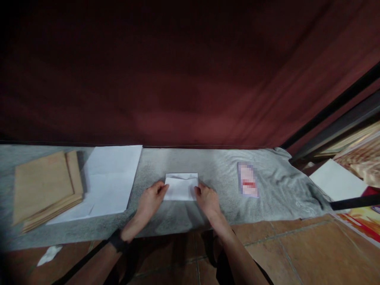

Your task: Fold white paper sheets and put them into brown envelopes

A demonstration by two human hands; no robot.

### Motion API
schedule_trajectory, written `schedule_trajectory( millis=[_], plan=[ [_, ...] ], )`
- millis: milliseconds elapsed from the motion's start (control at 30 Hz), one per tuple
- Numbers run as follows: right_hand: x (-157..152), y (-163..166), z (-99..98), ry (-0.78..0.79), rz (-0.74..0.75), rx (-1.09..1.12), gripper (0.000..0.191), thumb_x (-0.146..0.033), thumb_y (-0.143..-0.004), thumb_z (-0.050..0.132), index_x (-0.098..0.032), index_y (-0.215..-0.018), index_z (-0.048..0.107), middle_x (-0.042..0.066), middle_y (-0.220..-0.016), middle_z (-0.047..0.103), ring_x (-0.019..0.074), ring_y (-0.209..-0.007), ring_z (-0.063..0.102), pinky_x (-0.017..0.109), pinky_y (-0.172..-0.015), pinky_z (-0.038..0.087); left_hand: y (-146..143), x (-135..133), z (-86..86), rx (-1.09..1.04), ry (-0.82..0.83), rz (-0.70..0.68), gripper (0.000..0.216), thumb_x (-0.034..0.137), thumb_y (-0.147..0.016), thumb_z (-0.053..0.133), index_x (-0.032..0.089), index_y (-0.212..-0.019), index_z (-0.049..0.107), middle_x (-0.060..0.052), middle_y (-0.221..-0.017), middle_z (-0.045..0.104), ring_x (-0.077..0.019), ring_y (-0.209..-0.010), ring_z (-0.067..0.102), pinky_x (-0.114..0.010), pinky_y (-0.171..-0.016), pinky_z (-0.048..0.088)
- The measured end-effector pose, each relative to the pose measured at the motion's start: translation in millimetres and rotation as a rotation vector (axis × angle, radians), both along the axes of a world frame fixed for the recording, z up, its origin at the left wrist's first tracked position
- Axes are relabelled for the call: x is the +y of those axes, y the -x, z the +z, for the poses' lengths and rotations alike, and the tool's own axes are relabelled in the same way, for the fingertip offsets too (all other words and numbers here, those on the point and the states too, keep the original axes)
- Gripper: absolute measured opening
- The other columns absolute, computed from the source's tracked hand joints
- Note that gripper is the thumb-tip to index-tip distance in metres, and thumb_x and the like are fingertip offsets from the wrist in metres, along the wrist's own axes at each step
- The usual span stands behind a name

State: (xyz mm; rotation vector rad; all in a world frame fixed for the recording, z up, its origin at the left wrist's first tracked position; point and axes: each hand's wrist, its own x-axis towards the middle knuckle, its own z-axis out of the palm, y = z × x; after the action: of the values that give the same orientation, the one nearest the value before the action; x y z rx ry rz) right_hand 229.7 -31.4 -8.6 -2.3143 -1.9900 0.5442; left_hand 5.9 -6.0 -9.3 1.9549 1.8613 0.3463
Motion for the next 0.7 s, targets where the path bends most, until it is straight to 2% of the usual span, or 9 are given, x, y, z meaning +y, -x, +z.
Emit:
schedule_trajectory(
  millis=[133, 333, 433, 600, 700],
  plan=[
    [7.7, 3.7, -0.1, -0.004, -0.040, -0.013, 0.036, -0.038, -0.105, 0.038, -0.022, -0.108, 0.070, 0.010, -0.099, 0.078, 0.0235, -0.094, 0.074, 0.027, -0.074, 0.049, -6.3, 7.3, 1.0, 0.085, 0.028, 0.048, 0.029, 0.039, -0.102, 0.045, 0.021, -0.099, 0.068, -0.008, -0.088, 0.076, -0.0216, -0.081, 0.072, -0.027, -0.063, 0.042],
    [12.0, 9.2, 0.0, -0.010, -0.072, -0.063, 0.035, -0.039, -0.105, 0.040, -0.022, -0.110, 0.070, 0.011, -0.099, 0.078, 0.0249, -0.094, 0.075, 0.028, -0.075, 0.050, -10.9, 9.8, 1.4, 0.098, 0.037, 0.085, 0.031, 0.039, -0.102, 0.043, 0.020, -0.106, 0.068, -0.010, -0.093, 0.077, -0.0234, -0.086, 0.073, -0.028, -0.067, 0.046],
    [12.1, 10.3, 1.7, -0.013, -0.071, -0.072, 0.035, -0.038, -0.105, 0.039, -0.021, -0.110, 0.070, 0.011, -0.099, 0.078, 0.0248, -0.095, 0.075, 0.028, -0.076, 0.050, -9.4, 11.5, 3.0, 0.057, 0.049, 0.088, 0.029, 0.038, -0.101, 0.045, 0.019, -0.103, 0.068, -0.009, -0.092, 0.076, -0.0225, -0.084, 0.072, -0.028, -0.067, 0.044],
    [12.6, 10.0, 3.3, -0.014, -0.076, -0.079, 0.037, -0.040, -0.105, 0.039, -0.021, -0.109, 0.070, 0.012, -0.099, 0.078, 0.0245, -0.094, 0.075, 0.028, -0.075, 0.051, -3.3, 14.1, 5.5, -0.078, 0.148, 0.068, 0.028, 0.035, -0.100, 0.048, 0.018, -0.089, 0.068, -0.004, -0.076, 0.072, -0.0173, -0.071, 0.067, -0.025, -0.060, 0.037],
    [14.0, 10.7, 2.2, -0.011, -0.083, -0.087, 0.037, -0.040, -0.105, 0.039, -0.021, -0.109, 0.070, 0.012, -0.098, 0.078, 0.0247, -0.094, 0.075, 0.029, -0.075, 0.051, -2.5, 13.3, 5.9, -0.031, 0.130, 0.055, 0.028, 0.033, -0.099, 0.048, 0.018, -0.088, 0.068, -0.005, -0.078, 0.072, -0.0178, -0.074, 0.068, -0.025, -0.061, 0.037]
  ],
)
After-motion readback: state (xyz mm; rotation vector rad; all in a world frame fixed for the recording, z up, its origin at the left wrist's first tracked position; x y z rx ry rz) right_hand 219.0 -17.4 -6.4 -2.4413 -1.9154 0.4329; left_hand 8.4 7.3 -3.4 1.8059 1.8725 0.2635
